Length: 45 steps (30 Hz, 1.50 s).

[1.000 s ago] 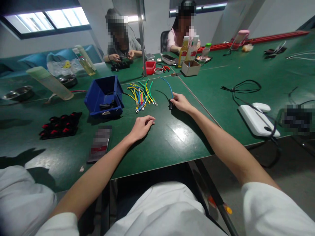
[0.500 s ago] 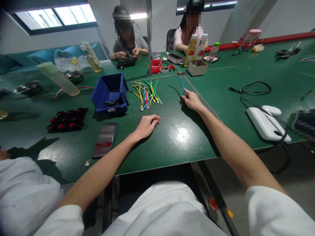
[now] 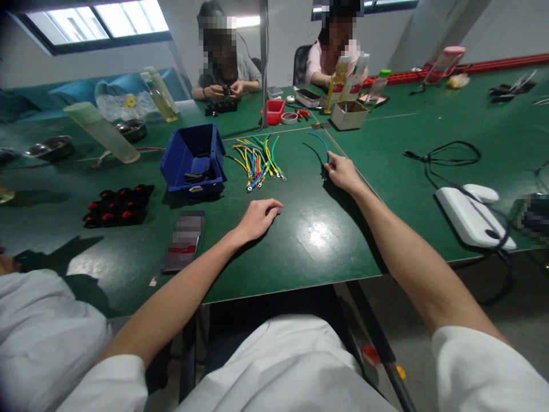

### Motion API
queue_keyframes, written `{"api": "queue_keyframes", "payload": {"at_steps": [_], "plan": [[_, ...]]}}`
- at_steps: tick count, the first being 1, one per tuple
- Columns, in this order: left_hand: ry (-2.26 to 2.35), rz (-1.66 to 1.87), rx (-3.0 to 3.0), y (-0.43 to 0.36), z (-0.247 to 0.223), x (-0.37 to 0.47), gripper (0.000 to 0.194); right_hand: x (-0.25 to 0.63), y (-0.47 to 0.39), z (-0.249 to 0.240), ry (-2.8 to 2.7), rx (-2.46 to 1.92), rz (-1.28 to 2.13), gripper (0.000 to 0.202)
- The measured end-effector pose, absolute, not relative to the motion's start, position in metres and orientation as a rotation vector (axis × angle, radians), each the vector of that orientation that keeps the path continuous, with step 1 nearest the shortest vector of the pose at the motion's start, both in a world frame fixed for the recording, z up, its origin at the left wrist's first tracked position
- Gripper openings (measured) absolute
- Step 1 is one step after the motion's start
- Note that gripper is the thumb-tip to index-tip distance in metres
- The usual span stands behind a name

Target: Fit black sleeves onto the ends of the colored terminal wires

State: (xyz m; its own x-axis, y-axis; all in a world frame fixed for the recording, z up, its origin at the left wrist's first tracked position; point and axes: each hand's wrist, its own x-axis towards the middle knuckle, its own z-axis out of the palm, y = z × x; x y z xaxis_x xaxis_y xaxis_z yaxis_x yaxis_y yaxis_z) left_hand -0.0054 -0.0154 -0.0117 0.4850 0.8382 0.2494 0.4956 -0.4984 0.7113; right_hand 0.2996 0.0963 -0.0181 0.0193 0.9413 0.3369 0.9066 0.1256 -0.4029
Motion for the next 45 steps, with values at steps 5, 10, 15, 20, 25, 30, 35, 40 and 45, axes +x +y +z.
{"api": "queue_keyframes", "payload": {"at_steps": [5, 10, 15, 20, 25, 30, 35, 40, 45], "plan": [[1.094, 0.795, 2.179, -0.015, -0.013, -0.005, 0.023, 0.299, 0.096, -0.018, -1.862, -1.808, 0.108, 0.057], [1.096, 0.795, 2.179, -0.014, -0.014, -0.006, 0.023, 0.300, 0.097, -0.019, -1.905, -1.841, 0.062, 0.053], [1.096, 0.798, 2.183, -0.015, -0.013, -0.006, 0.023, 0.300, 0.098, -0.019, -1.963, -1.880, 0.013, 0.047], [1.084, 0.814, 2.193, -0.015, -0.013, -0.005, 0.023, 0.298, 0.095, -0.017, -1.977, -1.876, -0.007, 0.043], [1.103, 0.795, 2.196, -0.015, -0.013, -0.005, 0.022, 0.297, 0.094, -0.016, -1.996, -1.910, -0.046, 0.042], [1.089, 0.812, 2.201, -0.014, -0.015, -0.005, 0.022, 0.298, 0.098, -0.019, -1.989, -1.931, -0.071, 0.037], [1.089, 0.806, 2.207, -0.014, -0.016, -0.005, 0.022, 0.300, 0.102, -0.024, -1.961, -1.930, -0.108, 0.033], [1.099, 0.784, 2.227, -0.015, -0.015, -0.005, 0.022, 0.300, 0.104, -0.027, -1.932, -1.919, -0.165, 0.033], [1.080, 0.788, 2.243, -0.015, -0.015, -0.005, 0.023, 0.297, 0.105, -0.030, -1.885, -1.933, -0.200, 0.035]]}}
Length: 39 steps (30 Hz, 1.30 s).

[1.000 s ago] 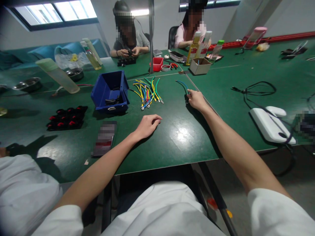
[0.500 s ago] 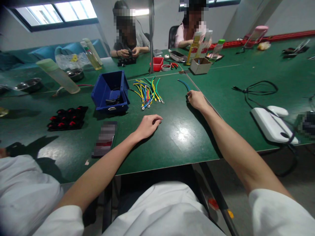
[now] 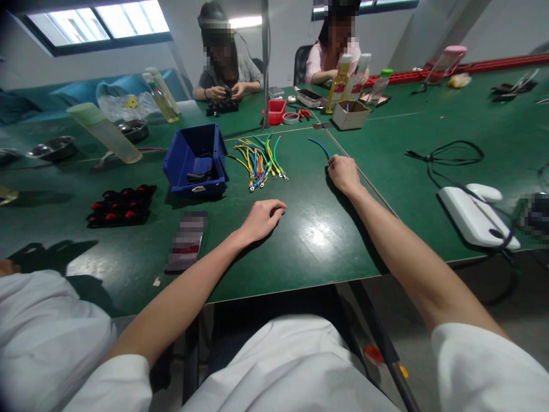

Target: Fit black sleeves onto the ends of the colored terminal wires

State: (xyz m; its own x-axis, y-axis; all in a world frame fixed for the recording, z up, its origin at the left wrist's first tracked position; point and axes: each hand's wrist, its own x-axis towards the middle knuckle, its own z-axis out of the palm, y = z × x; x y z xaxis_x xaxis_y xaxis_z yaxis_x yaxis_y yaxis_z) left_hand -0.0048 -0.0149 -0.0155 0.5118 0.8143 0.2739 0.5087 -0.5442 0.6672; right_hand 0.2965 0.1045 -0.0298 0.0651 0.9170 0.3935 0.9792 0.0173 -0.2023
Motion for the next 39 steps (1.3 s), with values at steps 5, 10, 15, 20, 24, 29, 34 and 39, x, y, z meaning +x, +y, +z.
{"api": "queue_keyframes", "payload": {"at_steps": [5, 10, 15, 20, 24, 29, 34, 39], "plan": [[1.079, 0.799, 2.268, -0.015, -0.017, -0.005, 0.022, 0.291, 0.107, -0.030, -1.921, -1.987, -0.211, 0.039], [1.078, 0.779, 2.289, -0.016, -0.018, -0.004, 0.022, 0.285, 0.113, -0.024, -1.959, -2.089, -0.222, 0.042], [1.056, 0.807, 2.304, -0.016, -0.019, -0.004, 0.022, 0.280, 0.117, -0.018, -1.869, -2.190, -0.214, 0.040], [1.045, 0.766, 2.375, -0.018, -0.017, -0.003, 0.023, 0.281, 0.117, -0.015, -1.742, -2.224, -0.182, 0.037], [1.047, 0.708, 2.446, -0.019, -0.015, -0.003, 0.024, 0.286, 0.117, -0.014, -1.733, -2.198, -0.155, 0.036], [1.049, 0.708, 2.452, -0.019, -0.015, -0.003, 0.024, 0.288, 0.116, -0.014, -1.728, -2.177, -0.168, 0.033], [1.044, 0.711, 2.450, -0.020, -0.014, -0.003, 0.023, 0.288, 0.115, -0.014, -1.734, -2.147, -0.201, 0.032], [1.051, 0.691, 2.449, -0.021, -0.013, -0.004, 0.023, 0.285, 0.113, -0.012, -1.712, -2.166, -0.283, 0.030]]}}
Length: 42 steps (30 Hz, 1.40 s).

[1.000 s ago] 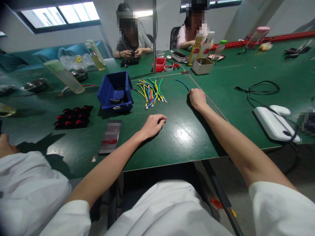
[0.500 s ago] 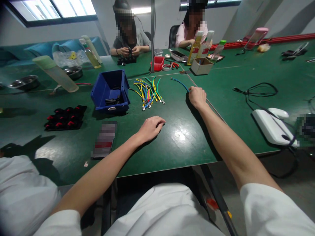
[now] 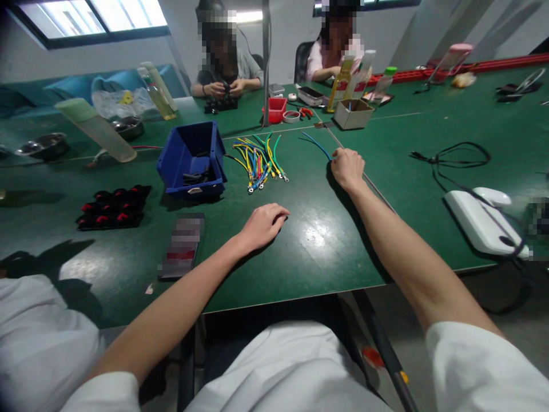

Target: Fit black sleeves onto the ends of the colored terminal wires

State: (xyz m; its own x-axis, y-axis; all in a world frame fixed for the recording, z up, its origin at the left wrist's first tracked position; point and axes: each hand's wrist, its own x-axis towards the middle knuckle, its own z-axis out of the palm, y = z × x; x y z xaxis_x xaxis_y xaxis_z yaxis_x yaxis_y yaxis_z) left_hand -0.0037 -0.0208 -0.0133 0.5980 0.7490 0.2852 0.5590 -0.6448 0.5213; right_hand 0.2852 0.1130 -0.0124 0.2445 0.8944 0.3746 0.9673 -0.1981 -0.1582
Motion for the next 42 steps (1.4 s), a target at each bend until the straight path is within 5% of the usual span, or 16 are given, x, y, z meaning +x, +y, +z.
{"api": "queue_keyframes", "payload": {"at_steps": [42], "plan": [[1.035, 0.641, 2.494, -0.021, -0.011, -0.004, 0.025, 0.178, 0.115, -0.015, -2.119, -1.481, -0.190, 0.027]]}}
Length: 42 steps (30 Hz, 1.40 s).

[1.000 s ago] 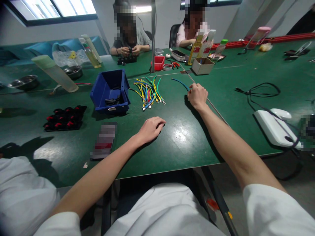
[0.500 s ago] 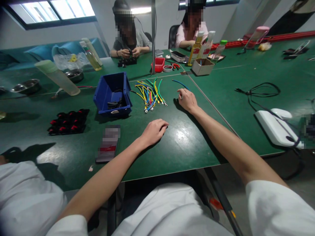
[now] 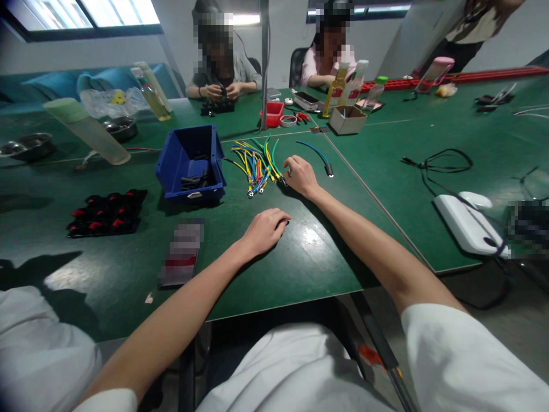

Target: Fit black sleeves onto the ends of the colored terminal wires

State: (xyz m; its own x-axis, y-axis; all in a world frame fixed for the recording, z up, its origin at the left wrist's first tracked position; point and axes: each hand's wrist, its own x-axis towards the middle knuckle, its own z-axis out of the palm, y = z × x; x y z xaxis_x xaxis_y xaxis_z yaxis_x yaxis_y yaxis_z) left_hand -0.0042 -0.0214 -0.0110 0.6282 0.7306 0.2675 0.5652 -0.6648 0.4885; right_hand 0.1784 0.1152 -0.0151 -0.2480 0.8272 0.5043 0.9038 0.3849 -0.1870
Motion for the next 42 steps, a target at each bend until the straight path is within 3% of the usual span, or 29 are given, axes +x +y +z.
{"api": "queue_keyframes", "payload": {"at_steps": [5, 12, 25, 42], "plan": [[1.053, 0.633, 2.491, -0.022, -0.010, -0.004, 0.025, 0.159, 0.121, -0.015, -2.096, -1.610, -0.183, 0.032], [1.041, 0.643, 2.492, -0.020, -0.011, -0.004, 0.025, 0.137, 0.113, -0.009, -2.192, -1.688, -0.193, 0.055], [1.039, 0.657, 2.491, -0.020, -0.014, -0.003, 0.025, 0.134, 0.106, -0.009, -2.303, -1.601, -0.119, 0.031], [1.024, 0.659, 2.496, -0.020, -0.013, -0.004, 0.025, 0.143, 0.118, -0.018, -1.985, -1.618, -0.043, 0.031]]}}
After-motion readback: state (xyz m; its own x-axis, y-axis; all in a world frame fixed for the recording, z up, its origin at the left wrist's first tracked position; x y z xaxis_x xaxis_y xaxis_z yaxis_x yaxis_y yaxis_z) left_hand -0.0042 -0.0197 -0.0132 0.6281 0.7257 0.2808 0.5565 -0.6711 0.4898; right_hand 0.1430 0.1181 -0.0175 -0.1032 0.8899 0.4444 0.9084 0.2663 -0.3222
